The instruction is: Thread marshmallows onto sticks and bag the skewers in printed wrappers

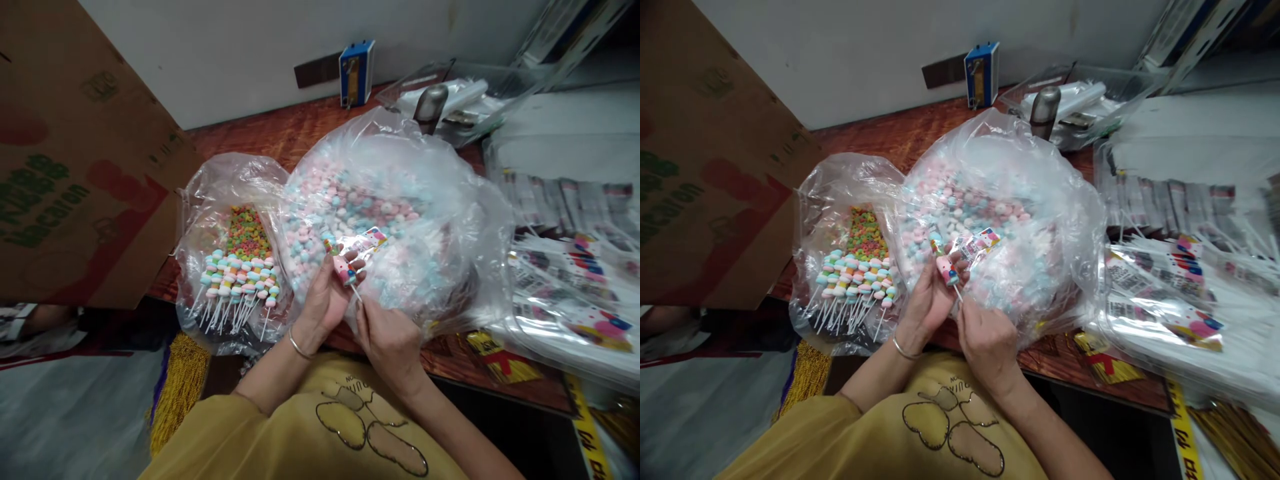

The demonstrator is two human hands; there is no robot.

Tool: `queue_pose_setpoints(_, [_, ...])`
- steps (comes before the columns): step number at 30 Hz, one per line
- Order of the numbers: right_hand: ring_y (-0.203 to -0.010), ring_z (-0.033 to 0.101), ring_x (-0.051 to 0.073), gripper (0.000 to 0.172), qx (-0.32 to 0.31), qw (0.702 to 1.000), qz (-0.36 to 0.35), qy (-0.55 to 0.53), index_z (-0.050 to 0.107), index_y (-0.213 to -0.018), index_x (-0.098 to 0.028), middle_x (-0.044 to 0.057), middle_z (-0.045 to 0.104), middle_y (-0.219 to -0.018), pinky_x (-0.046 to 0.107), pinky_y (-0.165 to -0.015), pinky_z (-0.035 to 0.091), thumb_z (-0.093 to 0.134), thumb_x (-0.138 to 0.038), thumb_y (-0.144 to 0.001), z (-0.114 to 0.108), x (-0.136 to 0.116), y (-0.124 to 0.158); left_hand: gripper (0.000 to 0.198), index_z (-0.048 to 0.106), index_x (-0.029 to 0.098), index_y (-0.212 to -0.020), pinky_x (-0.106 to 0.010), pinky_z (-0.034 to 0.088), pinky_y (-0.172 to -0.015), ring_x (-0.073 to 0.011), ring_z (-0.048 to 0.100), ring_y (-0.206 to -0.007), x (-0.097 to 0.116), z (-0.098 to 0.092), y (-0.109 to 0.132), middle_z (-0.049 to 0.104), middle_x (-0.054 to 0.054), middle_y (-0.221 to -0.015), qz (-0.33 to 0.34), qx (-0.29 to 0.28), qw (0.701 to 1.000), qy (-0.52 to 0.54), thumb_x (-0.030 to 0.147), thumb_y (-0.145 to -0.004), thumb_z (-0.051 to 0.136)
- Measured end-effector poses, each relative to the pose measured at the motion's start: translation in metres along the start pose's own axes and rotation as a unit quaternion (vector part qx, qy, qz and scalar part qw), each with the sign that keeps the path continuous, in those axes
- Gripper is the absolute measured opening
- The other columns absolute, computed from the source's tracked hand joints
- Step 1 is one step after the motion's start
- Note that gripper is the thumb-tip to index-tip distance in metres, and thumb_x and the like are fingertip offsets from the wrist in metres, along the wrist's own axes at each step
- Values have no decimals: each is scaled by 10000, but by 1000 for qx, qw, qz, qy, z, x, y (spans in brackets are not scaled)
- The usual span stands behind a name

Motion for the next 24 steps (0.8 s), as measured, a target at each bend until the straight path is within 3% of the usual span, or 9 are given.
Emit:
queue_pose_setpoints(5, [-577, 621, 160, 328, -103, 978, 35, -179, 660, -857, -212, 8, 680, -668, 287, -573, 396, 429, -302, -1072, -5, -5, 3, 265, 676, 178, -1136, -199, 509, -611, -61, 568, -577, 10, -4, -3, 593, 41, -720, -37, 10, 999, 20, 226, -889, 758])
queue_pose_setpoints(8, [-722, 697, 176, 216, -76, 977, 55, -192, 670, -1021, -197, 36, 745, -840, 281, -661, 473, 474, -280, -1063, -14, 1, 0, 233, 691, 135, -1089, -267, 568, -721, -114, 655, -655, -1, -12, 6, 629, 8, -718, -75, 31, 996, -26, 247, -893, 748])
queue_pose_setpoints(11, [-816, 708, 203, 197, -38, 992, -16, -119, 661, -1139, -171, 93, 761, -972, 311, -731, 497, 497, -222, -1044, -16, -2, 0, 262, 689, 124, -1085, -381, 580, -889, -218, 739, -875, -14, -17, 19, 702, -60, -814, -94, 38, 993, -55, 294, -893, 744])
queue_pose_setpoints(14, [-747, 674, 194, 126, 0, 994, -82, -70, 651, -1078, -152, 82, 739, -852, 313, -708, 476, 538, -166, -1024, -15, -9, 6, 304, 664, 114, -1106, -425, 547, -975, -263, 738, -1009, -19, -22, 34, 732, -100, -921, -92, 42, 992, -69, 312, -889, 747])
queue_pose_setpoints(18, [-648, 613, 188, 38, 30, 989, -136, -57, 619, -1011, -144, 62, 698, -729, 332, -652, 443, 596, -128, -985, -18, -17, 20, 407, 651, 123, -1184, -377, 546, -918, -242, 732, -974, -21, -29, 55, 747, -116, -991, -129, 12, 984, -119, 355, -871, 770])
queue_pose_setpoints(24, [-661, 622, 199, 150, 16, 970, -201, -133, 597, -1103, -133, 66, 708, -734, 336, -623, 453, 585, -103, -957, -22, -22, 34, 436, 712, 147, -1085, -244, 492, -767, -144, 661, -820, -11, -38, 72, 736, -69, -927, -135, -39, 966, -216, 479, -819, 809])
Point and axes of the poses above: each hand's wrist, its own y-axis away from the middle knuckle, its own z-axis out of the palm, x = y × z, the point moved 7 cm from there along -y, towards the middle knuckle
